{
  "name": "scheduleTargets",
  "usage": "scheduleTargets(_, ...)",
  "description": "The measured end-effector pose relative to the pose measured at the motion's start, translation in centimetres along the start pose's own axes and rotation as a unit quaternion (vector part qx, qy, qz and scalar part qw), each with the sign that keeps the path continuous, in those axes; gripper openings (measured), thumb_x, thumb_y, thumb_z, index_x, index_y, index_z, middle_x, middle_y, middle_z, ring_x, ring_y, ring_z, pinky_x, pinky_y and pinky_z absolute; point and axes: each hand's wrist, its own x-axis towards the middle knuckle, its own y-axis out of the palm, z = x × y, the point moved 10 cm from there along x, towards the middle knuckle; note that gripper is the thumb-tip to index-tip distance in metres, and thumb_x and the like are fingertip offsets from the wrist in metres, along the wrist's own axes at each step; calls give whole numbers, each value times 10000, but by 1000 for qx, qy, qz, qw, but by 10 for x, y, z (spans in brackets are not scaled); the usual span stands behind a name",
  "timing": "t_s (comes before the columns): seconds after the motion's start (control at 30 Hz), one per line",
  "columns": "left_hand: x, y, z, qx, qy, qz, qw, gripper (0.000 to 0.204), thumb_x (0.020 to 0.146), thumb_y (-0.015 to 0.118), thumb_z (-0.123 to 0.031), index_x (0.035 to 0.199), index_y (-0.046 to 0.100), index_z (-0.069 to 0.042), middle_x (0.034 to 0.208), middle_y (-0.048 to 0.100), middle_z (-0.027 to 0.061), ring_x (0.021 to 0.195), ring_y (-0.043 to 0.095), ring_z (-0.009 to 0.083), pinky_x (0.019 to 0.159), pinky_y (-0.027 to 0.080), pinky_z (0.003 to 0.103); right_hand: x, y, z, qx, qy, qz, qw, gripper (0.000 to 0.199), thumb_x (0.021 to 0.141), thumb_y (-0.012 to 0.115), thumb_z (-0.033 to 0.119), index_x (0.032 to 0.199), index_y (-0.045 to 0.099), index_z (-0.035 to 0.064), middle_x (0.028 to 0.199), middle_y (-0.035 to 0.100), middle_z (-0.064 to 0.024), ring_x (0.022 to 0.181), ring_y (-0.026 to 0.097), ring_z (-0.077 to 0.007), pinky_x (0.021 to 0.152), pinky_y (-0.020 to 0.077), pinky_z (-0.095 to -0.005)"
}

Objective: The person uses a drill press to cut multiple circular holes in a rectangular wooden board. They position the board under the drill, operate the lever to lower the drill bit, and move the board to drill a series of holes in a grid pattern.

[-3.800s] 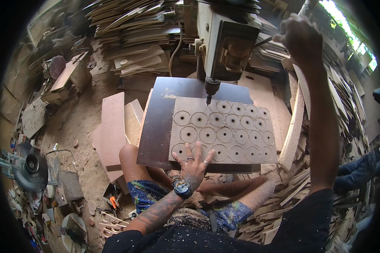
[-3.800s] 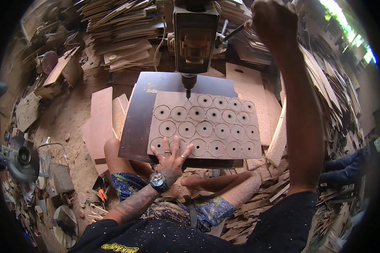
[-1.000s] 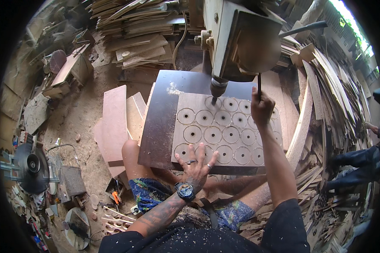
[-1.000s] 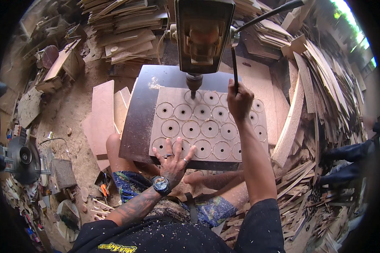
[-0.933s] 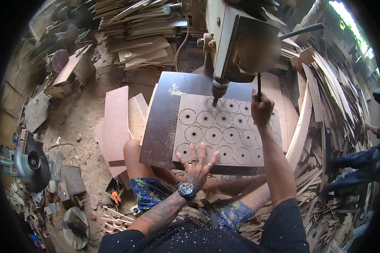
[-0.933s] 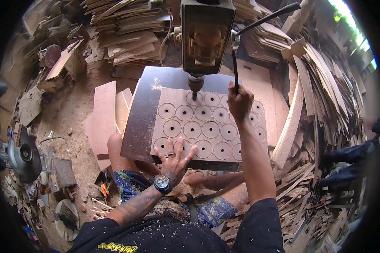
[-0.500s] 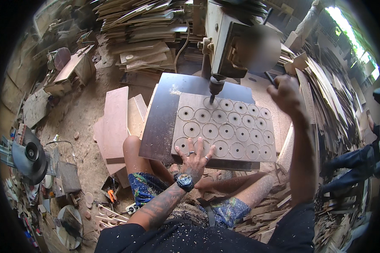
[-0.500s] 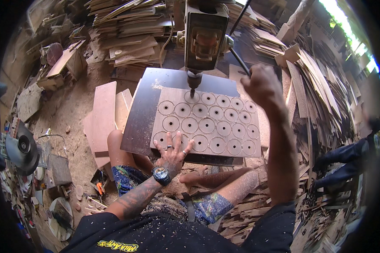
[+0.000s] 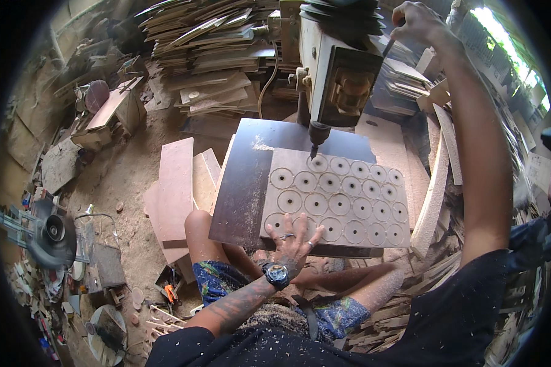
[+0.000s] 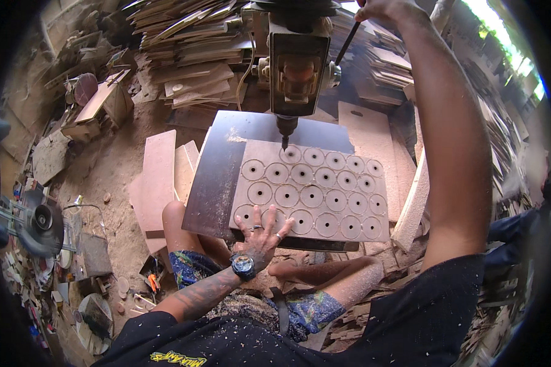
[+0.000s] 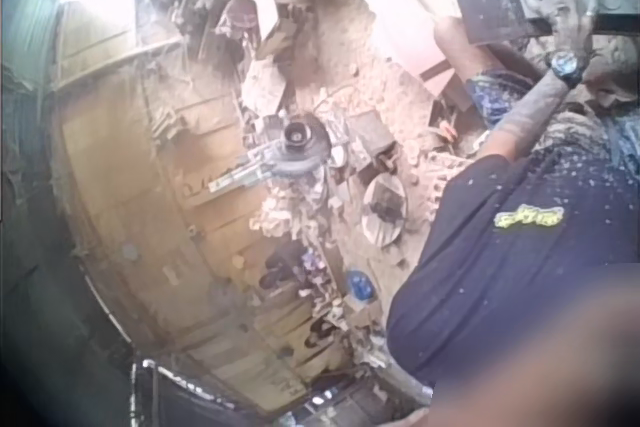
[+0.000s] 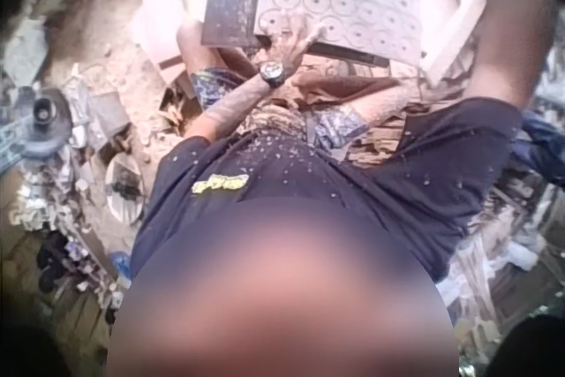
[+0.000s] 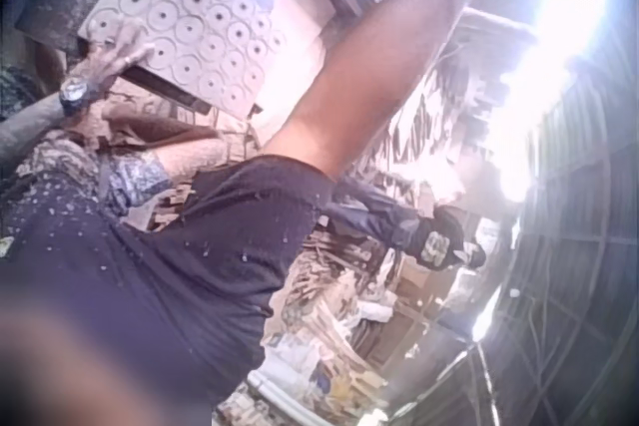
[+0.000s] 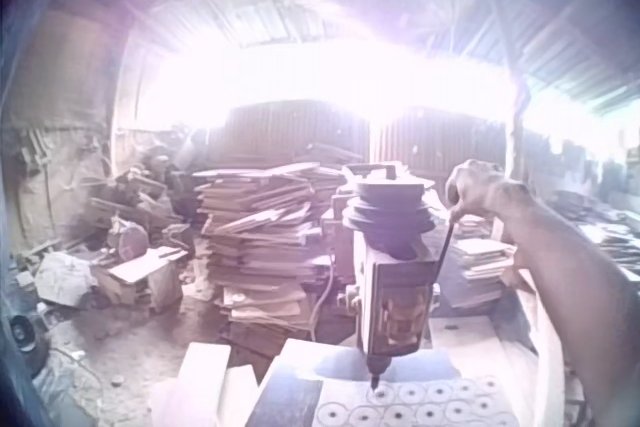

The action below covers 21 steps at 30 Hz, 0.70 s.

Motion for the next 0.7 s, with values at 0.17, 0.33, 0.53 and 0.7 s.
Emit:
scheduleTargets(0.17,8,-4,-26,16,16,-23,999,841,916,621,-160,1634,241,-376,1645,254,244,1432,314,543,980,235,883,-1,0,-1,8,22,31,999,334,696,911,378,921,812,152,940,785,-54,933,738,-239,840,575,-381)
scheduleTargets(0.33,16,3,-35,30,23,0,999,1015,834,755,-461,1652,168,-335,1656,201,263,1455,253,581,966,209,915,0,2,2,8,17,39,999,339,703,909,372,946,815,155,967,786,-52,952,734,-232,852,576,-378)
scheduleTargets(0.53,14,6,-37,-34,23,52,998,880,934,609,-147,1657,154,-359,1660,182,273,1439,278,584,964,221,904,4,2,4,11,6,36,999,335,705,904,356,949,815,144,972,786,-65,950,736,-238,856,577,-375)
scheduleTargets(0.7,17,4,-39,-28,29,56,998,905,929,593,-108,1661,123,-358,1666,157,274,1433,273,591,952,225,912,6,6,0,11,0,36,999,330,711,896,341,951,814,129,980,786,-76,951,737,-245,859,577,-374)
